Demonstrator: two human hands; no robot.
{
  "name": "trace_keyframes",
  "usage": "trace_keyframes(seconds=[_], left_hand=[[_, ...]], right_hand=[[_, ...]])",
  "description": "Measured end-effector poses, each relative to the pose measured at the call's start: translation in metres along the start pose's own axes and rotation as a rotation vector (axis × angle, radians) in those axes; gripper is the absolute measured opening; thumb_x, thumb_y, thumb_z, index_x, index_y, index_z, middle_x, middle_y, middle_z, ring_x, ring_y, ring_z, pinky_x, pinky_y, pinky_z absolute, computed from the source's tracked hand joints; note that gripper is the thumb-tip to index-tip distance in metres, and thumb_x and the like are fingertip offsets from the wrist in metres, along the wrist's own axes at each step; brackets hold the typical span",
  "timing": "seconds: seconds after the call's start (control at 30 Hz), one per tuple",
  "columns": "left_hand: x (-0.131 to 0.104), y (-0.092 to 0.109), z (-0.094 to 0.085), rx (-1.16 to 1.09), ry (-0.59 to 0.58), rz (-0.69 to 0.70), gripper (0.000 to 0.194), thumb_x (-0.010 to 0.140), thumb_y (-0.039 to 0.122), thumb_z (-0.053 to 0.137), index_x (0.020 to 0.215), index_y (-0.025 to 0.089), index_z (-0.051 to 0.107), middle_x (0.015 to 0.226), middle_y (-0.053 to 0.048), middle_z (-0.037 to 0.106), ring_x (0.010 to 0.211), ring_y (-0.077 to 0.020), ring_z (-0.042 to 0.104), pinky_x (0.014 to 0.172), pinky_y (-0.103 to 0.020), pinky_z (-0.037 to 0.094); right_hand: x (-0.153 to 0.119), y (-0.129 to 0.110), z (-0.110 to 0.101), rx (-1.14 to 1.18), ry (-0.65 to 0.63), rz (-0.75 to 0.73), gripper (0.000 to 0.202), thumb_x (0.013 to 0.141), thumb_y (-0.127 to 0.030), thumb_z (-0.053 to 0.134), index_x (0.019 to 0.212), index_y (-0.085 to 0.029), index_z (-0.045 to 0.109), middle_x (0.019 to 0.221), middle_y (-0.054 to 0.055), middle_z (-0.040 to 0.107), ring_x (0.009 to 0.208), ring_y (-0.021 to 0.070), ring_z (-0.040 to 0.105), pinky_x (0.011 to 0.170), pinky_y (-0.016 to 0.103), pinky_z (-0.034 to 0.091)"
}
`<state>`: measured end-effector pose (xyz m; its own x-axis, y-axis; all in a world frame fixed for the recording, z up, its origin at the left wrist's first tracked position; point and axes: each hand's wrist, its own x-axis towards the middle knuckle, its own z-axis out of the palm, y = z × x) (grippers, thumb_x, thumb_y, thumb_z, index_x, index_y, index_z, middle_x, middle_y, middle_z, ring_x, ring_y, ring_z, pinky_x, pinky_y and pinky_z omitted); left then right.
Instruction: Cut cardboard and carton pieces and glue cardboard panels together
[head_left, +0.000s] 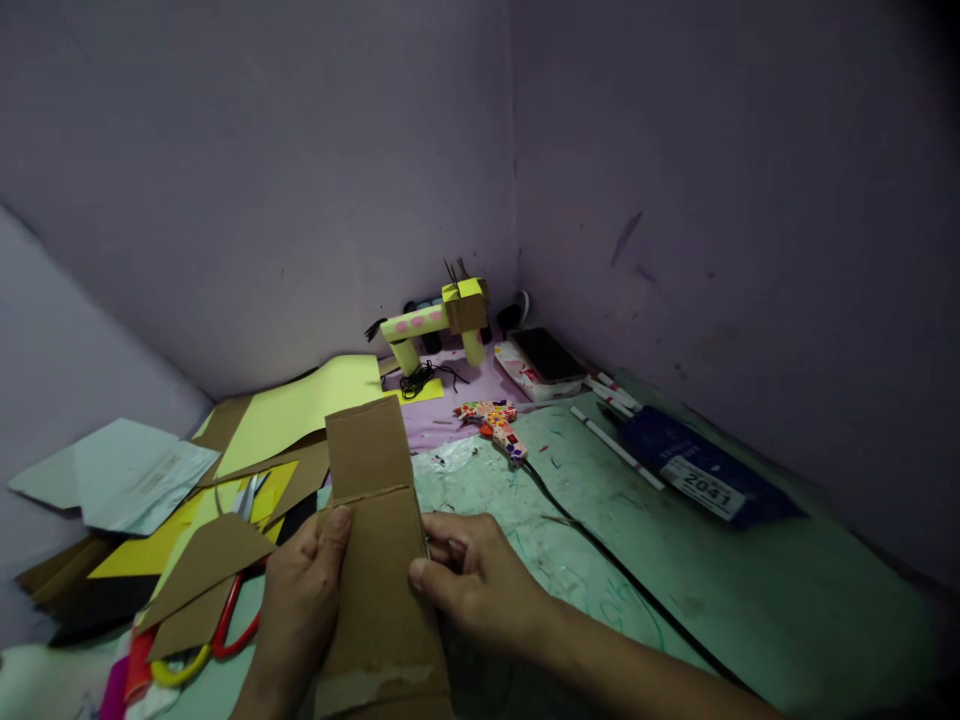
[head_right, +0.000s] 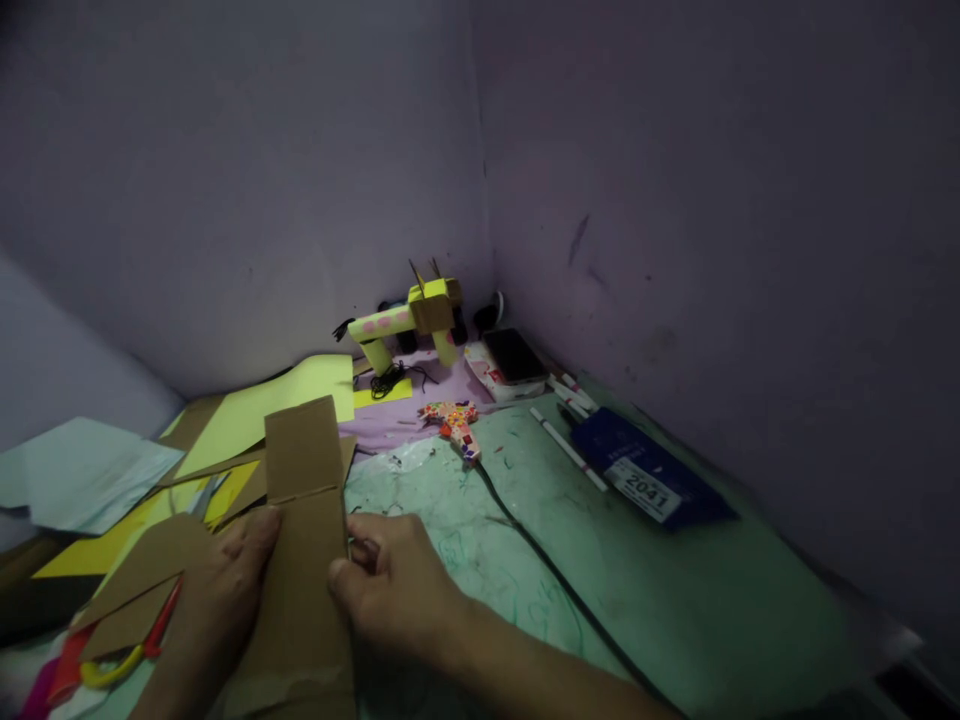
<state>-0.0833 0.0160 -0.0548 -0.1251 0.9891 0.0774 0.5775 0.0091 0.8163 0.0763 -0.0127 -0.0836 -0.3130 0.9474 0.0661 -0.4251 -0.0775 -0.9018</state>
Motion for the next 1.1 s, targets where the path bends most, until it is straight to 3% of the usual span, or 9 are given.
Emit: trace_keyframes(seconds=[0.2,0.37,0.57,0.77,0.9,1.1], left_hand=[[0.000,-0.001,0.001,0.000,0.012,0.020,0.051,0.072,0.065,0.048,0.077,0.016,0.064,0.070,-0.005,0.068,0.069,-0.0230,0.060,0.058,-0.027,0.046],[0.004,-0.006,0.000,-0.103,-0.065,-0.073,0.057,0.066,0.069,0.054,0.080,0.015,0.064,0.069,-0.005,0.068,0.063,-0.0207,0.058,0.052,-0.026,0.046],[0.009,-0.013,0.002,-0.312,-0.179,-0.182,0.058,0.062,0.066,0.064,0.084,0.013,0.063,0.064,-0.004,0.068,0.057,-0.0198,0.060,0.051,-0.027,0.048],[0.006,-0.014,0.005,-0.411,-0.193,-0.193,0.060,0.064,0.063,0.065,0.094,0.011,0.063,0.068,-0.005,0.070,0.056,-0.0214,0.062,0.049,-0.029,0.049],[0.002,-0.016,0.005,-0.408,-0.166,-0.138,0.061,0.069,0.061,0.062,0.104,0.011,0.063,0.079,-0.008,0.073,0.070,-0.0250,0.066,0.055,-0.029,0.051],[-0.010,-0.005,0.003,-0.416,-0.373,0.113,0.050,0.073,0.042,0.066,0.113,0.013,0.058,0.104,-0.011,0.070,0.090,-0.0256,0.065,0.074,-0.030,0.052]], right_hand=[[0.000,-0.003,0.002,0.093,-0.041,0.020,0.026,0.067,-0.022,0.058,0.089,-0.014,0.068,0.065,0.002,0.067,0.064,0.0169,0.064,0.065,0.032,0.049],[0.002,-0.005,0.000,0.140,-0.034,0.110,0.032,0.058,-0.019,0.062,0.090,-0.015,0.068,0.063,-0.001,0.065,0.057,0.0116,0.059,0.061,0.027,0.047],[0.005,-0.005,-0.004,0.140,-0.024,0.200,0.040,0.052,-0.020,0.067,0.092,-0.013,0.068,0.060,-0.002,0.062,0.050,0.0104,0.054,0.044,0.021,0.042],[0.005,-0.002,-0.005,0.160,-0.006,0.156,0.033,0.055,-0.018,0.068,0.088,-0.014,0.069,0.051,-0.006,0.058,0.048,0.0092,0.054,0.052,0.022,0.044],[0.009,0.001,-0.011,0.158,0.060,0.136,0.030,0.055,-0.018,0.066,0.084,-0.013,0.069,0.058,-0.001,0.067,0.052,0.0130,0.061,0.054,0.025,0.046],[0.017,0.006,-0.028,0.212,0.135,0.041,0.035,0.054,-0.019,0.076,0.088,-0.014,0.069,0.071,0.005,0.074,0.064,0.0191,0.069,0.063,0.029,0.051]])
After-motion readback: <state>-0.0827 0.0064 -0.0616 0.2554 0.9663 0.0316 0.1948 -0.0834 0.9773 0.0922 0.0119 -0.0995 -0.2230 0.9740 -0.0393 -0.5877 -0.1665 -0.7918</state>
